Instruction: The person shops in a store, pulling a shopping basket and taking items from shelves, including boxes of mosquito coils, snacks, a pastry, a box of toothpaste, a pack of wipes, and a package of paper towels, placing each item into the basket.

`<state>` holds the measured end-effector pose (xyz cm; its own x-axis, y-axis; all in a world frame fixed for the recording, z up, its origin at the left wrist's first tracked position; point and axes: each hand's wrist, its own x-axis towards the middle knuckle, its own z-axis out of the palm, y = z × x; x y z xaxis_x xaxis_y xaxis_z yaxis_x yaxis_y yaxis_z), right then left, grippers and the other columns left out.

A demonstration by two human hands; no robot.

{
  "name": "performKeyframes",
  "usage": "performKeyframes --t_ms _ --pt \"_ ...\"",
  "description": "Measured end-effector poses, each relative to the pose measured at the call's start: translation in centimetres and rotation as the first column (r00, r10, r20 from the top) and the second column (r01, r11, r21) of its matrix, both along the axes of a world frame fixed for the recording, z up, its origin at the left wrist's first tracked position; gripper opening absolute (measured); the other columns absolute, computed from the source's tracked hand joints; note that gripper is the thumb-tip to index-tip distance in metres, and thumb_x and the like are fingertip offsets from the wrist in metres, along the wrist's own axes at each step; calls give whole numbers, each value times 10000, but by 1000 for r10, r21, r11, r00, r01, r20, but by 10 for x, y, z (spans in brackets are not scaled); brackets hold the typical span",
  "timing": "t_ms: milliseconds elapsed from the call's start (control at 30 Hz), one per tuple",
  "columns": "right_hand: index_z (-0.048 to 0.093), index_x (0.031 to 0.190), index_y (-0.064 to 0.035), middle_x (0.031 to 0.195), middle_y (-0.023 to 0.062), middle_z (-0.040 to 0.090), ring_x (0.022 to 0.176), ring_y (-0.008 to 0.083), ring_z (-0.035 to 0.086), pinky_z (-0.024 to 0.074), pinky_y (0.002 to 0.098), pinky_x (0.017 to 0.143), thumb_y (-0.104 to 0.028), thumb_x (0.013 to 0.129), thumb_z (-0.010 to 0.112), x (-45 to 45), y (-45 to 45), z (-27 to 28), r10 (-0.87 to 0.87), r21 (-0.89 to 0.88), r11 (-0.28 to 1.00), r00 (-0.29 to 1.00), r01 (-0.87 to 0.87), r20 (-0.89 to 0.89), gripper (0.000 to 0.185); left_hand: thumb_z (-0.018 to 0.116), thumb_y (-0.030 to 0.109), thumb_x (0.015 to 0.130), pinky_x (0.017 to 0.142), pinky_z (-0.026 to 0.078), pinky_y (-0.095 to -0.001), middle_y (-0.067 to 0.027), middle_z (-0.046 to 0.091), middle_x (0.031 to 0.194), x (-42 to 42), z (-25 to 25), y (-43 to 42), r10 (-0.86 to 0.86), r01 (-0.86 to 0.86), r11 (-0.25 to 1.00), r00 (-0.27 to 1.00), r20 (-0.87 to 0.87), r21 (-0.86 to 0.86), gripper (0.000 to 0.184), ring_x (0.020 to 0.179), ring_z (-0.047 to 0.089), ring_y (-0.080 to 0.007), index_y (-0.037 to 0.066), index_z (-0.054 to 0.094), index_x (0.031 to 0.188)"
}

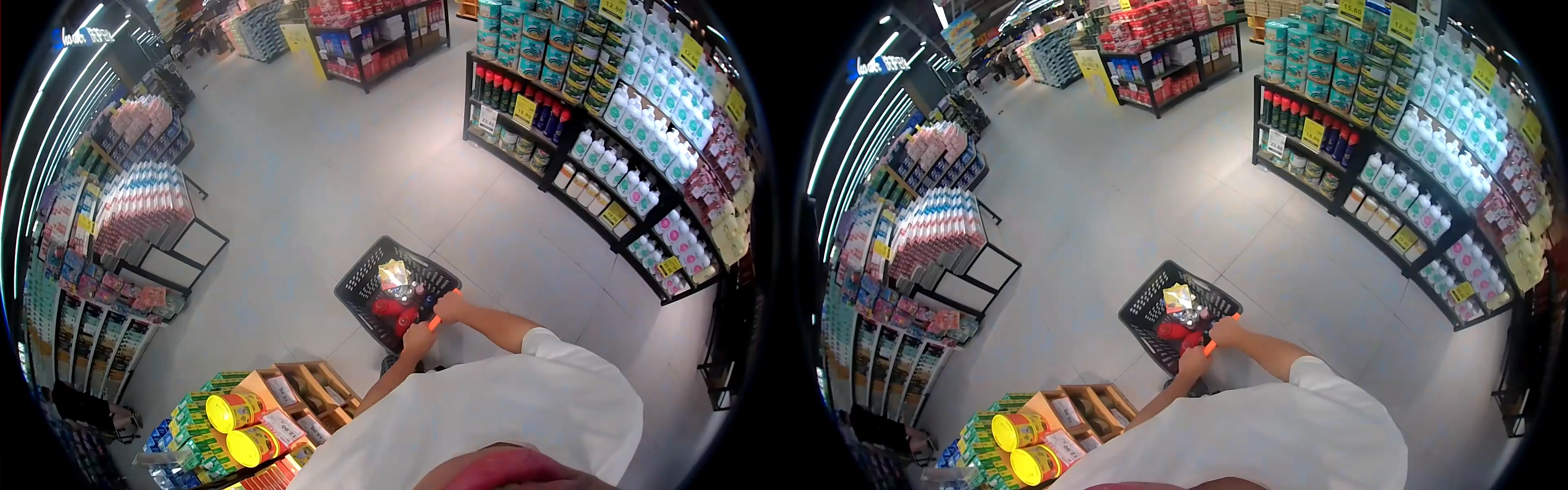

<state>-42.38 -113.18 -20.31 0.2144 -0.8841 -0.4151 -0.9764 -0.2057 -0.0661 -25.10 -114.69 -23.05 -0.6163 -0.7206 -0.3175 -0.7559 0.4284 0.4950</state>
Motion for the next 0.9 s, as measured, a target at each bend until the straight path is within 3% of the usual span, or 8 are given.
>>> performKeyframes --t_ms 200,333,533,633,900 --pt "731 834 -86 888 145 709 836 333 692 554 445 711 -341 744 641 9 -44 -4 115 191 973 991 -126 70 285 606 317 811 710 551 -482 -155 692 841 26 -1 -37 -110 110 994 994 -7 -6 275 781 678 -352 94 691 947" --pt "730 825 -87 872 128 709 802 301 694 552 428 714 -342 746 635 28 -79 8 61 166 984 998 -65 31 283 620 315 792 699 544 -471 -139 691 834 44 23 -84 -130 130 990 991 3 46 242 775 676 -331 129 701 923" --pt "737 870 -117 873 135 712 814 316 697 558 430 718 -399 788 585 54 -154 2 -100 195 976 995 95 15 331 626 293 777 689 543 -465 -141 679 830 68 1 -179 -189 188 982 982 -25 -21 222 771 670 -330 123 701 899" --pt "732 860 -116 858 128 711 801 311 696 556 428 704 -397 806 551 58 -199 -6 -150 171 974 989 150 -13 339 625 272 777 684 540 -459 -141 671 830 67 2 -239 -243 243 969 970 11 33 210 779 667 -328 109 692 892" --pt "739 886 -109 879 146 711 808 327 698 552 435 727 -405 805 575 40 -317 -15 -252 94 965 966 247 54 347 646 213 758 702 537 -458 -133 673 872 39 -8 -371 -257 258 960 966 23 -112 195 819 671 -329 75 634 896"
